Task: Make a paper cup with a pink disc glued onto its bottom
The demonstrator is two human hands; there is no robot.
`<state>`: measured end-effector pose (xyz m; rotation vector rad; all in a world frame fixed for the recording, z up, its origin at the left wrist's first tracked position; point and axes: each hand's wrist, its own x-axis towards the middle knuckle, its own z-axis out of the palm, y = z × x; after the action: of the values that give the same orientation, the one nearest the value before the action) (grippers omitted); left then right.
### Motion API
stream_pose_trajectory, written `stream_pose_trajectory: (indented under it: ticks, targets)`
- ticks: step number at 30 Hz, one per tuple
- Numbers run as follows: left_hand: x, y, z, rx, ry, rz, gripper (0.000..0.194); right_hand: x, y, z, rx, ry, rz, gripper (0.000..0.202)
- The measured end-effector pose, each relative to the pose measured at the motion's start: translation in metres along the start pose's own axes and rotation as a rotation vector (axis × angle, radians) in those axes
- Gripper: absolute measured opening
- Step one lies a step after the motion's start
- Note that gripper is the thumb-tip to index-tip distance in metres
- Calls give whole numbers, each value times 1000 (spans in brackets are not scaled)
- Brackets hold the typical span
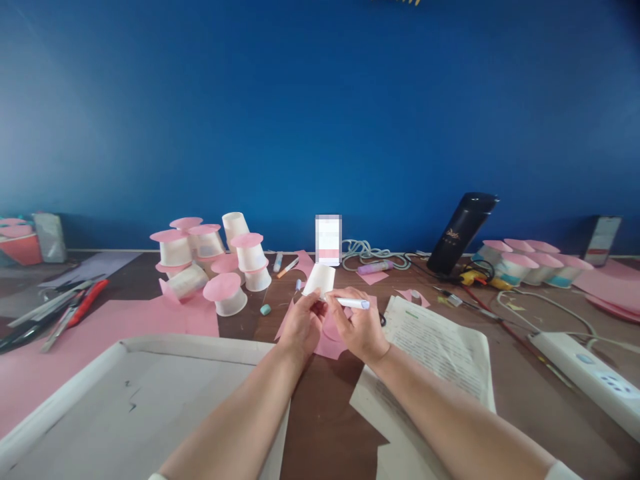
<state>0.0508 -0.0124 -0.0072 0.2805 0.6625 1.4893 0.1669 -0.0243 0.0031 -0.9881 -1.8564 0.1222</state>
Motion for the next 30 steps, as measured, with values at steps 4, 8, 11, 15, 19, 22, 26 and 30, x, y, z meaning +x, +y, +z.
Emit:
stream_pose_trajectory:
  ticks: [4, 8, 11, 15, 19, 22, 26, 30]
  targets:
    - [1, -1, -1, 4, -12, -3, 6, -1, -2, -1, 27, 5, 20, 17]
    - [2, -2, -1, 2, -3, 39, 7, 2, -1, -2, 182, 74, 114, 18]
    - [1, -2, -1, 73, -32, 108, 12, 6, 6, -1, 376, 180, 320, 25]
    - [-4, -4, -2, 192, -116, 161, 19, 9, 23, 6, 563, 236, 631, 40]
    - [-12, -12, -1, 307, -185, 140, 24, 11, 32, 11, 828, 196, 813, 52]
    - [-19, -16, 2, 356, -241, 58, 22, 12, 33, 13, 959, 193, 823, 48]
    - [-23, -15, 5, 161, -239, -77, 16, 14, 36, 16, 1060, 257, 828, 46]
    - [-20, -12, 7, 45, -88, -147, 5, 12, 41, 17, 977, 297, 844, 51]
